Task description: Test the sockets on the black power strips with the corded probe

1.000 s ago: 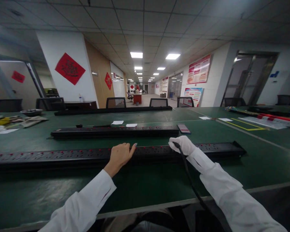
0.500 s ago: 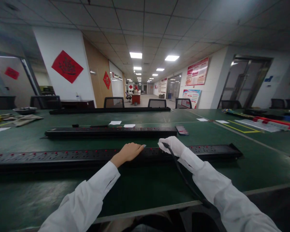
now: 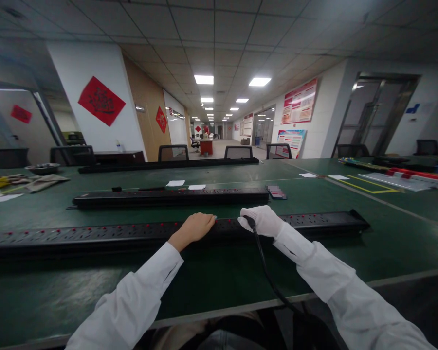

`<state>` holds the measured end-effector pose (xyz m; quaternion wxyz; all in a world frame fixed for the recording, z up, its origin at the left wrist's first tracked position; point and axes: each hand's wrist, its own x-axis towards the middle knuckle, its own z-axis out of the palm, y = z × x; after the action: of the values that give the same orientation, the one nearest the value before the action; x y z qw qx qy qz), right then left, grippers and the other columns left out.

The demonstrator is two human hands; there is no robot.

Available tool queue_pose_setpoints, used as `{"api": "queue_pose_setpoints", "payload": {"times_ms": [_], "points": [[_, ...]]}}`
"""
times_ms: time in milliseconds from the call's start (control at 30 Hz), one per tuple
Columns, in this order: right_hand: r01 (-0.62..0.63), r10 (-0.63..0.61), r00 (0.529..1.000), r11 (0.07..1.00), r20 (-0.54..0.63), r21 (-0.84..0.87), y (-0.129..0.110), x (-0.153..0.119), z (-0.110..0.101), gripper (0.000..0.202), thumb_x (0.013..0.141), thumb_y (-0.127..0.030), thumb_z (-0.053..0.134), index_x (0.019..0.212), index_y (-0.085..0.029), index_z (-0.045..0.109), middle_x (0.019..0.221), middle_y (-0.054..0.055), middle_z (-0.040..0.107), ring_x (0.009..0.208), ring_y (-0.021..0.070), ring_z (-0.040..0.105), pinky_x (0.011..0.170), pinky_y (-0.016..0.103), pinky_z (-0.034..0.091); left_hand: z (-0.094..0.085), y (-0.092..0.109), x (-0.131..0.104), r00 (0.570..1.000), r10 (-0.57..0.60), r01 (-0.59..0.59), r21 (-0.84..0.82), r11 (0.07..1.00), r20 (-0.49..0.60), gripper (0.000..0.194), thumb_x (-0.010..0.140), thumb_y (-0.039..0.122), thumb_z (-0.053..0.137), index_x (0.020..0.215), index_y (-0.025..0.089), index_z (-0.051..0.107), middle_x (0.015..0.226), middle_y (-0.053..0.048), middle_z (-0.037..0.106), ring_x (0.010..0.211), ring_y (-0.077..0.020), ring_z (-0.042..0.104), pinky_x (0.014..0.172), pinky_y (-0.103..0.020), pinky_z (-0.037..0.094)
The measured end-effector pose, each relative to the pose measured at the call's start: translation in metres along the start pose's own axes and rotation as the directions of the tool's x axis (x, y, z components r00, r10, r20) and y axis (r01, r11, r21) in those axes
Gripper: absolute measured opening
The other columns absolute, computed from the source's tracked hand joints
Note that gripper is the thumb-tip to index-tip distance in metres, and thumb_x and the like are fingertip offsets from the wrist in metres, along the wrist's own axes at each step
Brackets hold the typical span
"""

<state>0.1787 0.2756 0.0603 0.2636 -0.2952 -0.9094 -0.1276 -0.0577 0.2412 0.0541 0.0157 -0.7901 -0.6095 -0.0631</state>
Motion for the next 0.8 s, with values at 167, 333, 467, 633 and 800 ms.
{"api": "queue_pose_setpoints", "payload": {"times_ms": [167, 333, 467, 633, 800], "points": [[-0.001, 0.001, 1.0, 1.0, -0.009, 0.006, 0.0011, 0.0015, 0.0003, 0.026, 0.082, -0.034, 0.038, 0.071, -0.02, 0.056, 0.059, -0.001, 0.059, 0.056, 0.0081, 0.052, 0.053, 0.018, 0.026, -0.0021, 0.0016, -0.0013, 1.0, -0.019, 0.02, -0.035, 0.999, 0.006, 0.045, 0.09, 0.038, 0.022, 0.093, 0.018, 0.062, 0.09, -0.008, 0.066, 0.082, -0.0201, 0.06, 0.075, -0.03, 0.042], [0.0, 0.0, 1.0, 1.0, 0.018, 0.01, 0.0018, 0.0026, -0.0018, 0.026, 0.082, -0.034, 0.037, 0.071, -0.021, 0.056, 0.058, -0.001, 0.059, 0.056, 0.008, 0.052, 0.053, 0.018, 0.027, -0.0015, 0.0016, -0.0003, 1.0, -0.008, 0.008, -0.036, 0.999, -0.004, 0.046, 0.09, 0.038, 0.02, 0.092, 0.019, 0.062, 0.089, -0.008, 0.066, 0.081, -0.0202, 0.061, 0.073, -0.03, 0.043], [-0.003, 0.003, 1.0, 1.0, 0.017, 0.02, 0.0018, 0.0029, -0.0021, 0.026, 0.083, -0.034, 0.037, 0.071, -0.02, 0.056, 0.059, -0.001, 0.059, 0.055, 0.0081, 0.052, 0.053, 0.018, 0.027, -0.0003, 0.0015, 0.0018, 1.0, -0.015, 0.015, -0.003, 1.0, 0.006, 0.043, 0.09, 0.036, 0.023, 0.09, 0.018, 0.062, 0.088, -0.009, 0.066, 0.08, -0.0208, 0.061, 0.073, -0.031, 0.042], [-0.012, 0.012, 1.0, 1.0, -0.001, 0.014, 0.0003, 0.0023, -0.0008, 0.027, 0.083, -0.034, 0.037, 0.07, -0.02, 0.056, 0.059, -0.001, 0.06, 0.056, 0.0084, 0.052, 0.054, 0.018, 0.027, -0.0013, 0.0025, 0.0016, 0.999, -0.033, 0.033, -0.01, 0.999, 0.005, 0.043, 0.089, 0.037, 0.023, 0.088, 0.018, 0.062, 0.089, -0.008, 0.066, 0.081, -0.021, 0.061, 0.073, -0.031, 0.042], [0.005, -0.005, 1.0, 1.0, 0.008, 0.026, 0.0, 0.0034, -0.0037, 0.026, 0.083, -0.033, 0.037, 0.071, -0.02, 0.056, 0.059, -0.001, 0.06, 0.055, 0.008, 0.052, 0.054, 0.018, 0.027, -0.0049, 0.0047, -0.0003, 0.999, -0.036, 0.036, -0.02, 0.999, 0.006, 0.045, 0.089, 0.038, 0.022, 0.087, 0.019, 0.062, 0.087, -0.008, 0.066, 0.079, -0.0206, 0.062, 0.072, -0.031, 0.043]]}}
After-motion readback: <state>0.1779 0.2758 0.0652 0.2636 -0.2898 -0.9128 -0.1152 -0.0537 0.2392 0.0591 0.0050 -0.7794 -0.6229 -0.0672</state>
